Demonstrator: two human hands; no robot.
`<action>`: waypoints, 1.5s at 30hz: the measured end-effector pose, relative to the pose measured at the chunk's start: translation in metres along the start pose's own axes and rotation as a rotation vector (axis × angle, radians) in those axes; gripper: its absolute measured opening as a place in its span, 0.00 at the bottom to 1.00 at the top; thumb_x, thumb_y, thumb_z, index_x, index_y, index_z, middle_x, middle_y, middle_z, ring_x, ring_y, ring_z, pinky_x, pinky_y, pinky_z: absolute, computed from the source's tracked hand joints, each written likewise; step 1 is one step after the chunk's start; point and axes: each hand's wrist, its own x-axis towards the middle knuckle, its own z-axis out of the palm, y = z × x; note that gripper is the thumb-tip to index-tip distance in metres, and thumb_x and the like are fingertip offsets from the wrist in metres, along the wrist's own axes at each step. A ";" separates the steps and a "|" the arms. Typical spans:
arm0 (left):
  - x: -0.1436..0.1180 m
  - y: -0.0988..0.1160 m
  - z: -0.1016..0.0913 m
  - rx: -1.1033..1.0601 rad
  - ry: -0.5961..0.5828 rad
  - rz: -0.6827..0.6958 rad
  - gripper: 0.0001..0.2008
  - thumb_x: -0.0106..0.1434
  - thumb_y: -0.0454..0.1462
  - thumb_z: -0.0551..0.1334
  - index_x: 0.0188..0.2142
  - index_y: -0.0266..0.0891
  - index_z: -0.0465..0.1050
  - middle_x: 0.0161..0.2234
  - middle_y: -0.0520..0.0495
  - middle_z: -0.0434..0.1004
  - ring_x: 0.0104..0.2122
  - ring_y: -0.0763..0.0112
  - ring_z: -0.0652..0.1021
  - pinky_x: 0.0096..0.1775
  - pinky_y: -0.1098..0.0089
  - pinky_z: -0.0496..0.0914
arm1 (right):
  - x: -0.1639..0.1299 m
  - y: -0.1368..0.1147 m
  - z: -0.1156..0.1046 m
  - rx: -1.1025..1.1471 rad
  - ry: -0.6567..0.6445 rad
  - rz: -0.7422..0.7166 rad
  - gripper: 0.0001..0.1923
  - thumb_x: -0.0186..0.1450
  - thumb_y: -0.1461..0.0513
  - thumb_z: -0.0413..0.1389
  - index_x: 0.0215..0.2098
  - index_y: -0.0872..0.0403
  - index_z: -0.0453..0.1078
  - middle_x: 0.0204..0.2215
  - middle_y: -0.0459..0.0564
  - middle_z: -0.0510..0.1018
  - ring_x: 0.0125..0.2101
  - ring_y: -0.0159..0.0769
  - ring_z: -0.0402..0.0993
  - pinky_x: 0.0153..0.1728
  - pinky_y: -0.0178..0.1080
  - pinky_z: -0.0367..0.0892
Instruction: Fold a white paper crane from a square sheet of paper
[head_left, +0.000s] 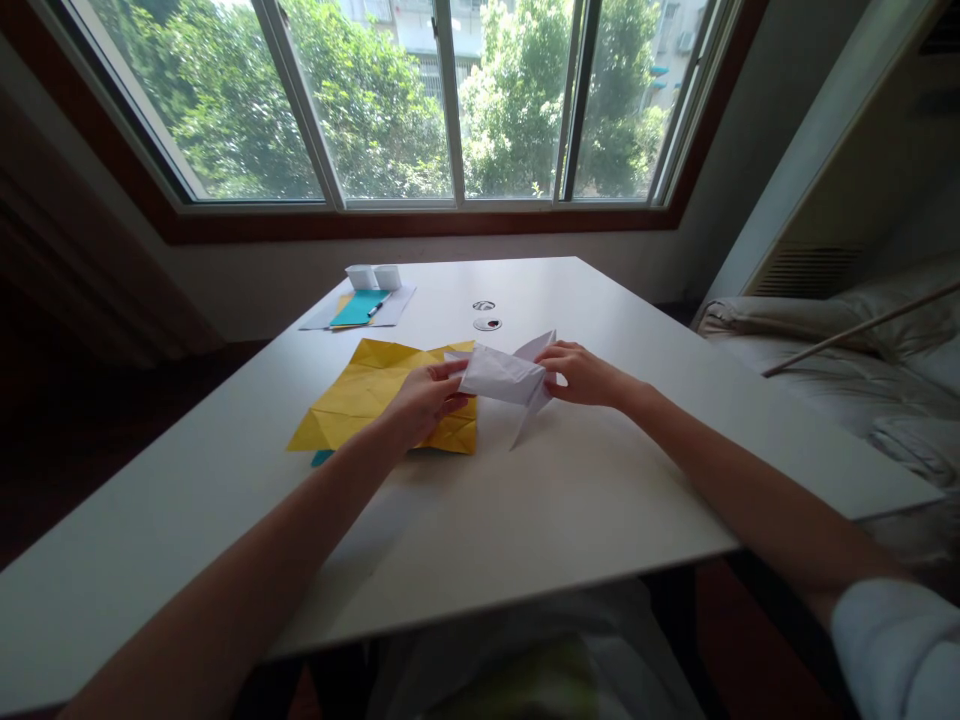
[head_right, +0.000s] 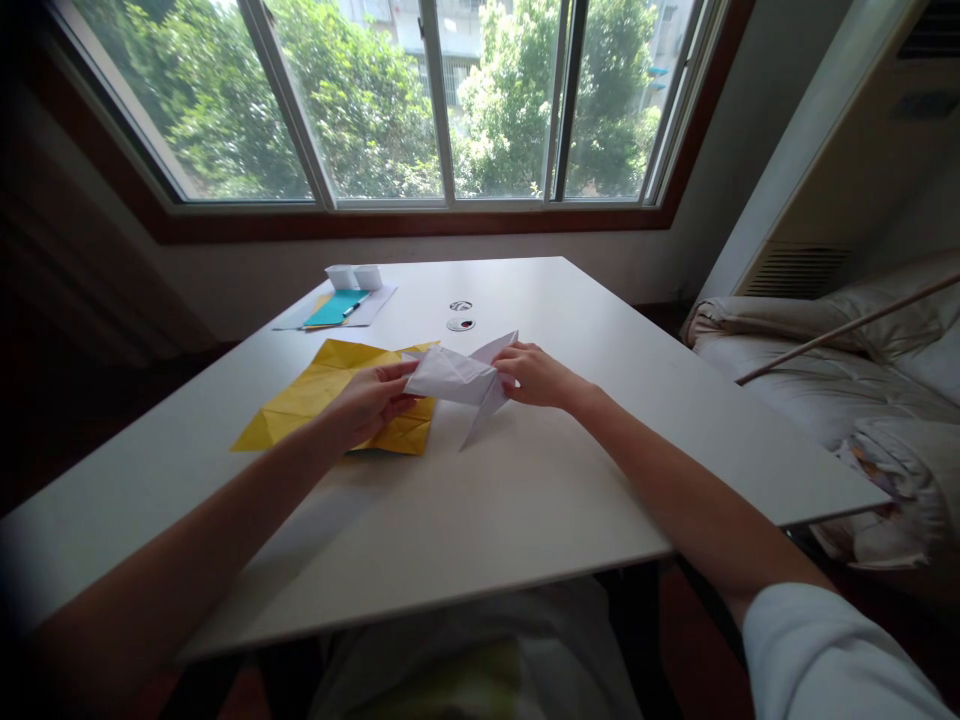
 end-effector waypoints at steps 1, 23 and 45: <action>0.001 0.000 0.000 -0.032 0.034 -0.022 0.13 0.48 0.29 0.66 0.36 0.35 0.77 0.37 0.43 0.77 0.29 0.75 0.76 0.27 0.81 0.71 | 0.000 0.000 0.000 0.019 0.000 -0.002 0.12 0.54 0.68 0.54 0.36 0.52 0.73 0.39 0.52 0.77 0.39 0.40 0.71 0.43 0.43 0.62; 0.006 0.009 -0.008 -0.169 0.052 0.050 0.16 0.48 0.24 0.63 0.38 0.32 0.75 0.35 0.44 0.76 0.28 0.78 0.76 0.29 0.80 0.71 | -0.019 0.046 -0.023 -0.022 0.314 0.159 0.11 0.62 0.62 0.50 0.41 0.52 0.69 0.39 0.54 0.75 0.41 0.43 0.70 0.43 0.46 0.64; -0.001 0.003 -0.008 0.812 -0.101 0.412 0.47 0.42 0.37 0.69 0.61 0.38 0.51 0.57 0.37 0.51 0.48 0.54 0.68 0.44 0.58 0.71 | -0.005 0.012 -0.008 0.221 -0.253 0.183 0.24 0.55 0.54 0.58 0.49 0.50 0.69 0.50 0.53 0.69 0.49 0.43 0.65 0.49 0.45 0.62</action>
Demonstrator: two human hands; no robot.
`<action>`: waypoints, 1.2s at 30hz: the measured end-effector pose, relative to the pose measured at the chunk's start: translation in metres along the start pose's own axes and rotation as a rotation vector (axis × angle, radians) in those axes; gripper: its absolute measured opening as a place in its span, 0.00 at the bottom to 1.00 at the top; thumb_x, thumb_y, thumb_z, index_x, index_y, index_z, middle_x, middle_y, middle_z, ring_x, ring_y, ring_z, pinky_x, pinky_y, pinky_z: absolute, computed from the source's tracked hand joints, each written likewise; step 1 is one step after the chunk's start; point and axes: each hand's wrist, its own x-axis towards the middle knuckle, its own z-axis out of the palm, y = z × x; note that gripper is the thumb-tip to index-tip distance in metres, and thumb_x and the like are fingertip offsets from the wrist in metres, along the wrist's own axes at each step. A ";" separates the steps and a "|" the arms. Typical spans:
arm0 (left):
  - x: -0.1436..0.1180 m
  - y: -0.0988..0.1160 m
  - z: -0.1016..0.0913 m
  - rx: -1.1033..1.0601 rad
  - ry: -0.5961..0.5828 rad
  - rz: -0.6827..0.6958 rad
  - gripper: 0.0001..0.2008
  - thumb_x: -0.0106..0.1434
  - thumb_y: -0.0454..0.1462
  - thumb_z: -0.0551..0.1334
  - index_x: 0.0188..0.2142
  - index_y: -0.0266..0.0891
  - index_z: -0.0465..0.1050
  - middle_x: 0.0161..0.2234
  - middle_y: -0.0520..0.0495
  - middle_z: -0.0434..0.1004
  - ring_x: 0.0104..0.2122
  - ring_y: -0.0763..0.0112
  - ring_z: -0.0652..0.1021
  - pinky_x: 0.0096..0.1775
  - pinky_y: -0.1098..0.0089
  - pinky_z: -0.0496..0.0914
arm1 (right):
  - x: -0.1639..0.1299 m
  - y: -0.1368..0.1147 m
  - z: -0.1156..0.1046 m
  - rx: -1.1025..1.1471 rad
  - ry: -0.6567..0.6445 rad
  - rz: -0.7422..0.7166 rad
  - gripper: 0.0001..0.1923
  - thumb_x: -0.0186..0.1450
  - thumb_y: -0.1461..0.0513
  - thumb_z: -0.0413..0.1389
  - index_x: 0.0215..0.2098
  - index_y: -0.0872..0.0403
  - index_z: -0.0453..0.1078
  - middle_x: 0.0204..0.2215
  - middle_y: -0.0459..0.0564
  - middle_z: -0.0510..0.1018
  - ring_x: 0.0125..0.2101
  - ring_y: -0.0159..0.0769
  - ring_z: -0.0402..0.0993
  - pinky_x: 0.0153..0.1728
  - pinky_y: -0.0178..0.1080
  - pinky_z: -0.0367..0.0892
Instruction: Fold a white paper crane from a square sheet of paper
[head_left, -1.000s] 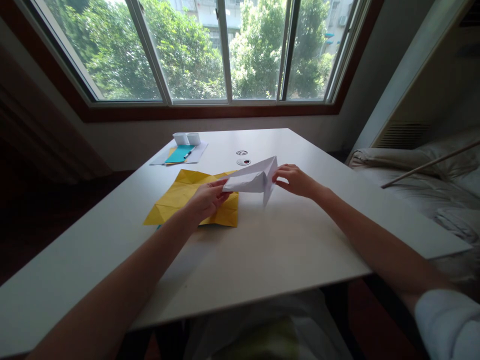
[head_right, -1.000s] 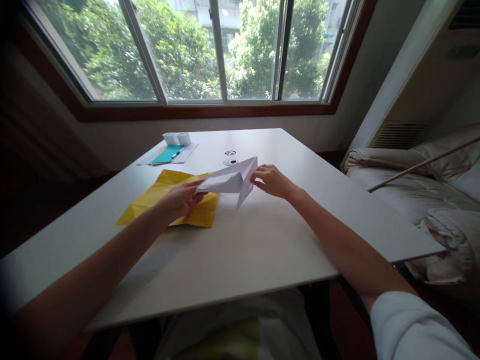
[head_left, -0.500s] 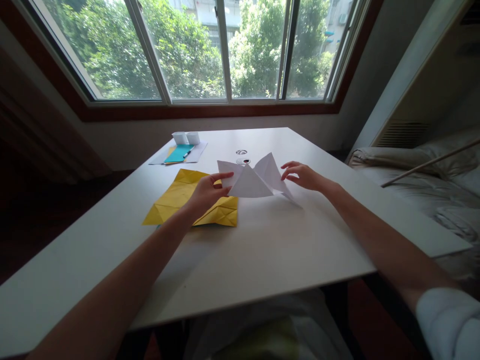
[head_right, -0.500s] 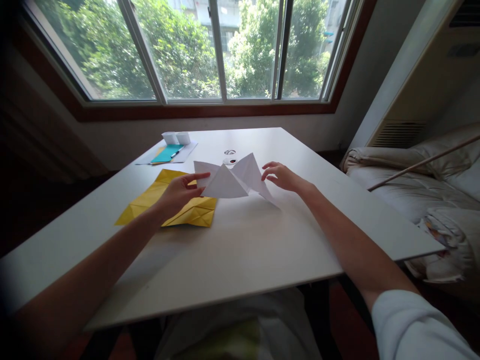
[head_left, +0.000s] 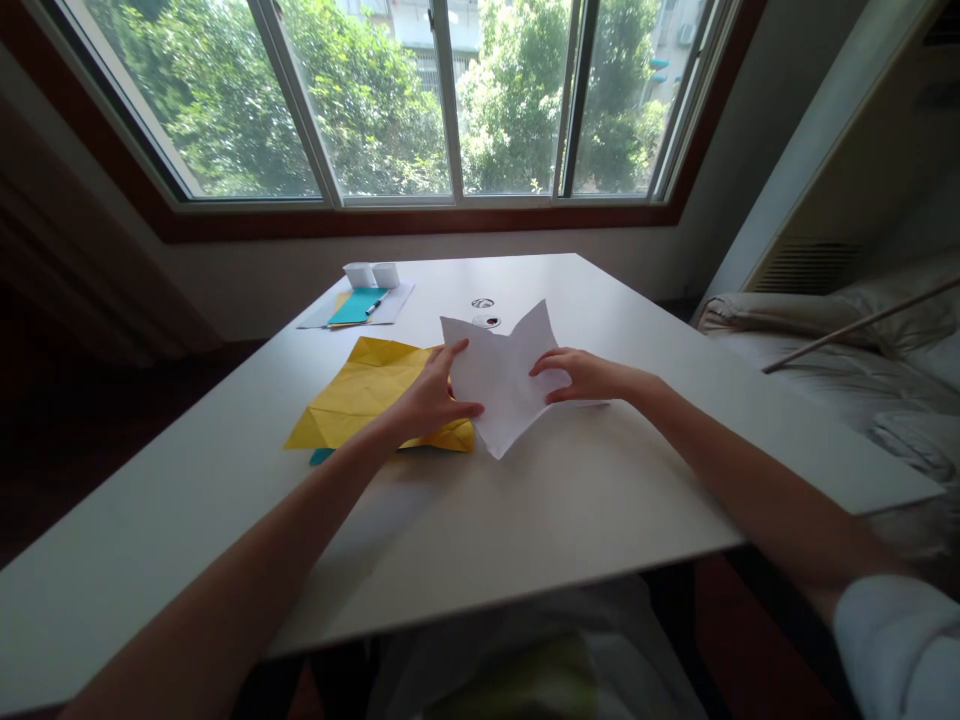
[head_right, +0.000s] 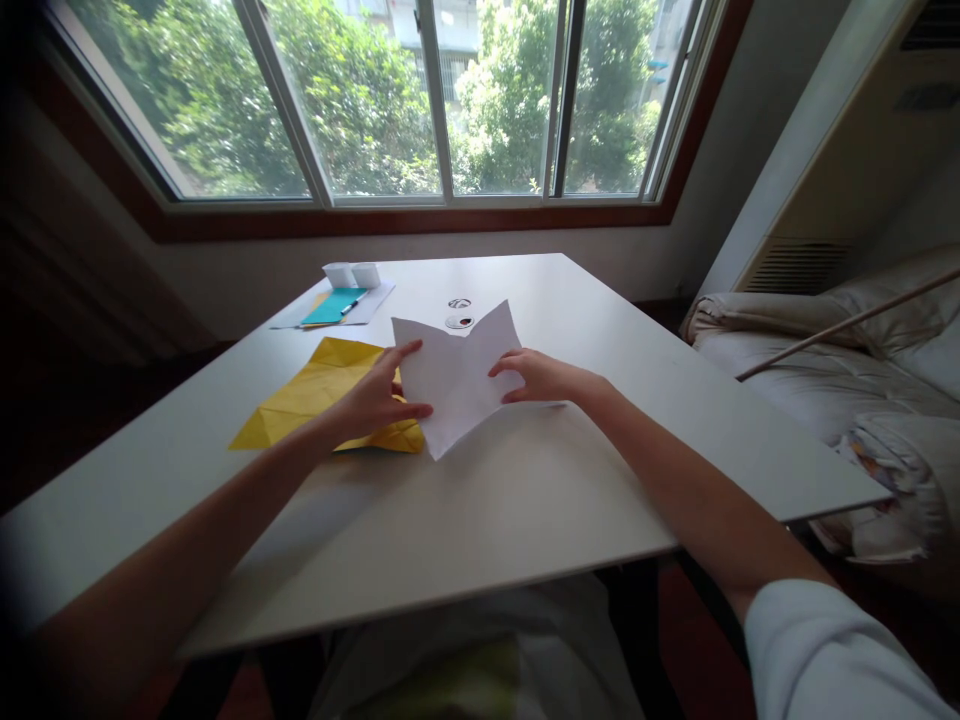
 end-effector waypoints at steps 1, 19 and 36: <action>0.000 0.000 0.000 0.007 -0.005 -0.003 0.48 0.42 0.37 0.69 0.61 0.38 0.49 0.57 0.36 0.50 0.50 0.53 0.66 0.45 0.56 0.69 | 0.000 -0.001 0.002 -0.006 -0.044 0.035 0.31 0.53 0.51 0.60 0.53 0.49 0.65 0.54 0.53 0.66 0.53 0.45 0.61 0.52 0.46 0.59; -0.001 0.005 -0.006 -0.553 0.044 -0.289 0.53 0.43 0.26 0.67 0.64 0.39 0.40 0.47 0.38 0.69 0.33 0.68 0.75 0.33 0.70 0.70 | -0.005 -0.001 0.012 -0.063 -0.254 0.300 0.52 0.49 0.37 0.54 0.65 0.47 0.42 0.65 0.56 0.43 0.63 0.54 0.35 0.59 0.57 0.37; 0.007 -0.007 -0.044 -0.746 0.090 -0.044 0.35 0.45 0.26 0.65 0.54 0.46 0.63 0.55 0.48 0.63 0.42 0.69 0.74 0.39 0.75 0.72 | 0.009 -0.008 0.020 0.659 0.238 0.247 0.26 0.58 0.60 0.56 0.55 0.52 0.63 0.34 0.48 0.73 0.31 0.31 0.68 0.36 0.38 0.67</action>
